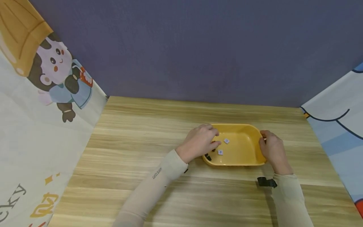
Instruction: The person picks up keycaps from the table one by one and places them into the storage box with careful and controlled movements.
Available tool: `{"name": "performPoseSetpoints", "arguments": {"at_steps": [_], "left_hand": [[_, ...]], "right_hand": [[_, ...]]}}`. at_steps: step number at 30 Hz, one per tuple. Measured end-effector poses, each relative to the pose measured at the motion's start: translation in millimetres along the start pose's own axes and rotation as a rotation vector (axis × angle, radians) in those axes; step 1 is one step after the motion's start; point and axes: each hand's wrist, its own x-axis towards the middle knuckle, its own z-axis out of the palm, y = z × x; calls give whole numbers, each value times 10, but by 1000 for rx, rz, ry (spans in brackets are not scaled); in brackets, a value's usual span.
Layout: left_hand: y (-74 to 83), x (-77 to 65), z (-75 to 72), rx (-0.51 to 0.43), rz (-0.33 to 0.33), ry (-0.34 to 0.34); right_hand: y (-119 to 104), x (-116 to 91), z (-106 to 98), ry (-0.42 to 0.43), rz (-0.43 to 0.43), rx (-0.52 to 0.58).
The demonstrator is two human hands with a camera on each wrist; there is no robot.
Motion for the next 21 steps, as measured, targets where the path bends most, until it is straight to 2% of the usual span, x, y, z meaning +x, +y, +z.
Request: {"name": "performPoseSetpoints", "arguments": {"at_steps": [6,9,17,21], "left_hand": [[-4,44,-47,3,-36,-20],[-21,11,-84,10,-53,-23],[-103,-239,-242,-20,-76,39],[-163,-391,-272,-39,-107,37]], "right_hand": [[23,101,-35,5,-19,-4],[32,115,-26,29,-30,-7],[46,119,-20,33,-33,-5],[41,108,-31,26,-37,8]]}}
